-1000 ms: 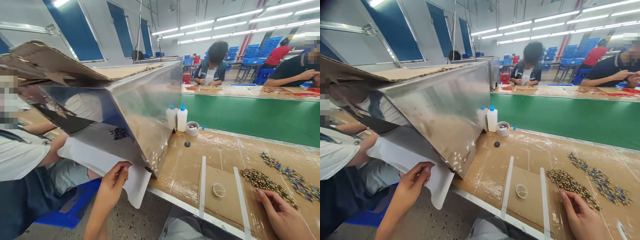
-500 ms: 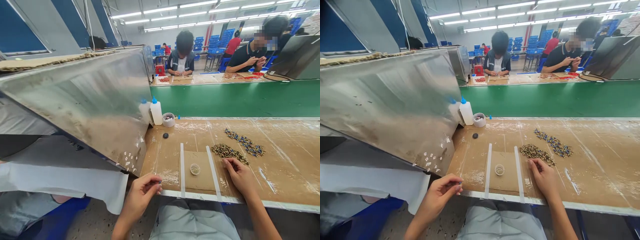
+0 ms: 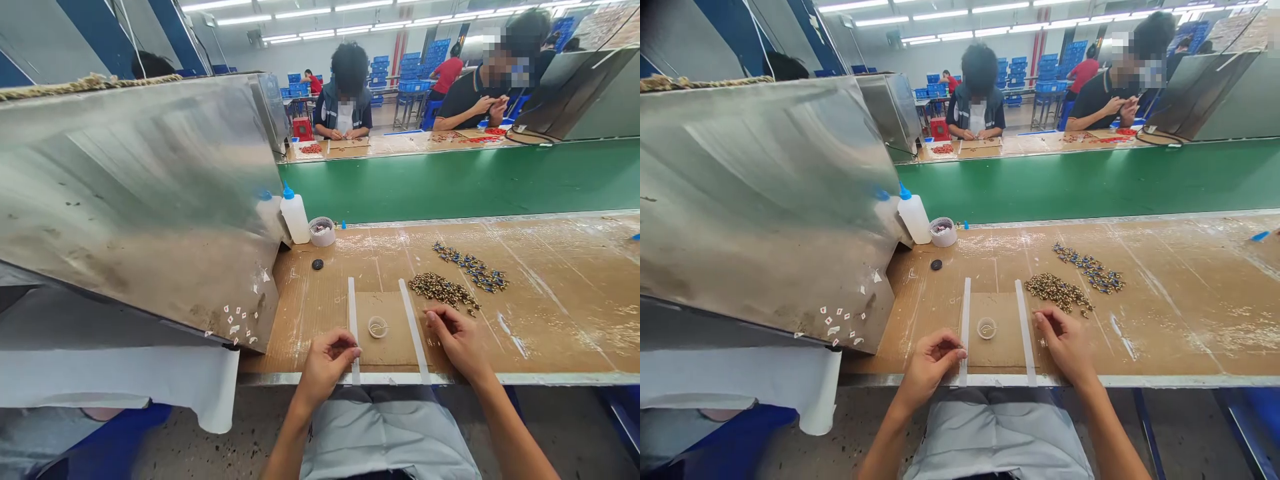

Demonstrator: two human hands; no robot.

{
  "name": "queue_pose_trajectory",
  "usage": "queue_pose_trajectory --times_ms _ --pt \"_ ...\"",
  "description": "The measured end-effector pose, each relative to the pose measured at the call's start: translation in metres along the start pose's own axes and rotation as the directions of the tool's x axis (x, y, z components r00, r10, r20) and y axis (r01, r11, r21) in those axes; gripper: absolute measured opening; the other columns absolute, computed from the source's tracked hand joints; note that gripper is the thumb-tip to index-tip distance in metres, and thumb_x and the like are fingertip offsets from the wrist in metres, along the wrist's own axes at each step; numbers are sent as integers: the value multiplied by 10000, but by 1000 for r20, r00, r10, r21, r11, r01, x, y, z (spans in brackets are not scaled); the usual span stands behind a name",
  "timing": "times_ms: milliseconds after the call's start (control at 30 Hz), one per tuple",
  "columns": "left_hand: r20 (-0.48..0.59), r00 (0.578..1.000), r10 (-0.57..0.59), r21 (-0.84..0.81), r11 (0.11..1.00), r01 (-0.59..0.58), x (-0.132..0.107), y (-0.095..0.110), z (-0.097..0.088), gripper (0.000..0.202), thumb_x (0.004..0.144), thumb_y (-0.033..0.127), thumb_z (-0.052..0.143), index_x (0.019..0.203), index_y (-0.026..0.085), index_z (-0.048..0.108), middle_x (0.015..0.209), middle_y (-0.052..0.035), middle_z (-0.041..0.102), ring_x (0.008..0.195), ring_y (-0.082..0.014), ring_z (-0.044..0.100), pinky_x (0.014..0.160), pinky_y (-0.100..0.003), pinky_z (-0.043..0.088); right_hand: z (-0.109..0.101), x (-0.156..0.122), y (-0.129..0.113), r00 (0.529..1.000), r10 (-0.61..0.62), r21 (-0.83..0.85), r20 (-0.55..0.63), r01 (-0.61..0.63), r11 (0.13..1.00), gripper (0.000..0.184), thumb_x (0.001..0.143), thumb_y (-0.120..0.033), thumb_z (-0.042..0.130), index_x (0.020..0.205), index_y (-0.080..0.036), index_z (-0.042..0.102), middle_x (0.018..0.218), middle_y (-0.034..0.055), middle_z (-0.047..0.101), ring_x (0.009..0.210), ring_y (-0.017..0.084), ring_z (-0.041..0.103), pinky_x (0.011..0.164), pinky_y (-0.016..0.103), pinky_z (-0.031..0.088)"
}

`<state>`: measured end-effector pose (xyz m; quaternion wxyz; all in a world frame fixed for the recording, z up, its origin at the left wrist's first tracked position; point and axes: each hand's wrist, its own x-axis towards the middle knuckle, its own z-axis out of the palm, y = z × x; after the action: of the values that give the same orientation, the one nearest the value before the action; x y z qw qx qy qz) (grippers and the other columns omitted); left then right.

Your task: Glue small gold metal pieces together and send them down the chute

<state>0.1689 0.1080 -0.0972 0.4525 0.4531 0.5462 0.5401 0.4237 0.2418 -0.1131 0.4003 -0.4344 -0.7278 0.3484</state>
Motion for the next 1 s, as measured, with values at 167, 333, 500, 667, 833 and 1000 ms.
queue_pose_trajectory --times_ms 167,333,500,667,833,1000 --pt "62 996 -62 -136 988 70 4 -15 15 194 841 306 692 865 122 634 743 -49 681 697 -150 660 652 -237 524 33 -16 -24 985 -6 151 170 -20 988 309 939 -443 565 1038 -161 647 872 66 666 750 190 625 659 259 485" --pt "72 995 -72 -138 987 82 3 -20 15 214 861 328 673 898 119 647 802 -80 710 772 -182 694 711 -273 556 52 -15 -33 981 0 173 193 -34 984 302 942 -430 574 1048 -157 646 880 78 670 765 198 623 671 277 485" --pt "79 996 -49 -93 994 56 2 -19 13 187 849 309 680 861 126 646 811 -62 686 772 -170 673 708 -258 544 53 -11 -39 979 -57 136 197 31 990 238 962 -383 561 928 -176 674 873 61 653 746 182 597 654 274 450" --pt "64 997 40 33 999 -43 2 -18 14 132 842 259 678 818 131 654 800 -36 634 747 -137 605 704 -227 502 55 -5 -49 970 -150 113 193 130 985 250 959 -385 573 883 -178 691 874 66 602 755 177 568 635 270 434" --pt "75 997 18 -38 999 -15 2 -19 11 150 836 277 681 836 129 655 800 -35 634 737 -135 597 697 -222 492 60 1 -55 967 -170 79 190 157 984 264 955 -403 582 875 -182 701 909 71 576 765 177 555 644 278 439" --pt "77 997 14 -89 996 -7 3 -18 10 163 829 286 693 844 129 653 822 -43 635 755 -140 601 714 -231 506 62 3 -55 965 -208 37 161 205 978 248 957 -388 585 880 -188 708 920 74 580 793 187 557 666 296 437"
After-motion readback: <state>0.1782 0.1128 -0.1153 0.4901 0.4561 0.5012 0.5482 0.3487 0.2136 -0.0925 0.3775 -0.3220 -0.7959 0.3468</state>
